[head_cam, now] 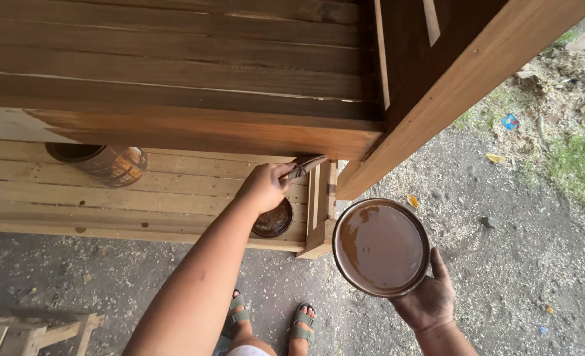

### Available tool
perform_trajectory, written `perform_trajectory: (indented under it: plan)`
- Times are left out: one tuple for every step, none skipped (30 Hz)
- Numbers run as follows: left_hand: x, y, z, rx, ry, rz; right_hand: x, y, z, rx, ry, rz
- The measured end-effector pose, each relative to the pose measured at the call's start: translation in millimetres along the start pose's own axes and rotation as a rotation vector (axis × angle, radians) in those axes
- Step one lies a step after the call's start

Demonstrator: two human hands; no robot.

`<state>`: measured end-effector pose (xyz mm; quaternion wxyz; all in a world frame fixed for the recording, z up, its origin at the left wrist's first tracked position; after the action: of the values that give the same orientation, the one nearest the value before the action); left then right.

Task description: The person applies brown wood stain to a slatted wooden furniture frame, holding a stain can lid as a palette in one hand while wiping the stain onto the wood with a cloth-wrapped applicator. They periodically dip the applicator into the can, work along the rails and legs, and later use a brush on the lower shelf boards.

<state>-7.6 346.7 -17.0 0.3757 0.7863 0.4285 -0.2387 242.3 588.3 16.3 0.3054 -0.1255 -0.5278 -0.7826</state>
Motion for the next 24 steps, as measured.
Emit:
perform_trajectory:
  plan:
    - [0, -2, -1, 0.02, -0.004, -0.006, 0, -1, 0, 0.0, -0.002, -0.007]
    - [-2, -1, 3, 0.007, 0.013, 0.002, 0, -2, -1, 0.003, -0.006, -0.016]
    - [-8, 3, 12, -0.004, 0.029, 0.009, -1, -2, -1, 0.005, -0.009, -0.023]
    - [-17, 6, 22, -0.012, 0.044, 0.014, 0, -2, 0, 0.003, -0.022, -0.013]
    - [-29, 12, 32, 0.017, -0.009, 0.009, 0, 0, 1, -0.001, -0.035, -0.005]
    - [-38, 15, 42, 0.047, -0.061, 0.005, 0, 2, 2, -0.004, -0.049, 0.001]
    - [-44, 21, 47, 0.015, 0.114, 0.018, 0, 4, 4, 0.004, -0.058, 0.004]
    - [-48, 20, 51, -0.019, 0.286, 0.034, 1, 1, 4, 0.013, -0.068, 0.005]
    - [-46, 21, 47, -0.05, 0.465, 0.048, -3, 15, 10, 0.015, -0.073, 0.009]
    - [-42, 16, 39, -0.01, 0.38, 0.047, -5, 18, 12, 0.006, -0.064, -0.019]
    - [-32, 10, 26, 0.024, 0.291, 0.047, -7, 14, 10, 0.003, -0.057, -0.048]
    - [-22, 3, 8, 0.063, 0.204, 0.044, -7, 17, 11, -0.003, -0.048, -0.074]
    - [-5, -9, -8, 0.055, 0.222, 0.062, -7, 11, 9, 0.005, -0.064, -0.07]
    - [10, -17, -24, 0.048, 0.245, 0.082, -7, 12, 8, 0.01, -0.077, -0.068]
    - [20, -23, -36, 0.093, 0.162, 0.045, -11, 12, 6, 0.017, -0.086, -0.07]
    - [24, -30, -45, 0.141, 0.076, -0.002, -11, 10, 6, 0.004, -0.082, -0.08]
    - [26, -32, -50, 0.187, -0.012, -0.045, -12, 10, 6, -0.007, -0.078, -0.093]
    - [25, -33, -49, 0.169, 0.002, 0.001, -14, 11, 5, -0.011, -0.071, -0.105]
    - [19, -27, -44, 0.154, 0.015, 0.039, -13, 11, 2, 0.004, -0.071, -0.096]
    - [8, -22, -36, 0.148, 0.027, 0.075, -11, 10, 1, 0.012, -0.073, -0.083]
    - [-6, -12, -29, 0.147, 0.165, 0.053, -9, 9, 0, 0.018, -0.078, -0.074]
    - [-19, 0, -21, 0.144, 0.304, 0.034, -6, 8, -1, 0.022, -0.084, -0.051]
    - [-35, 12, -10, 0.087, 0.286, 0.022, -5, 7, -2, 0.027, -0.087, -0.032]
    - [-51, 25, 1, 0.031, 0.268, 0.01, -3, 6, -3, 0.033, -0.09, -0.012]
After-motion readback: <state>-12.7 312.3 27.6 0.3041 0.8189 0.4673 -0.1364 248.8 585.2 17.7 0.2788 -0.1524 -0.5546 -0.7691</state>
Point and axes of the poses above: each hand's wrist, its own y-axis away from the middle knuckle, its own x-axis out of the palm, z = x × y, the point moved 3 cm from there along -y, towards the middle knuckle, and after that the axes turned 2 degrees about -x, right-handed, at the moved point
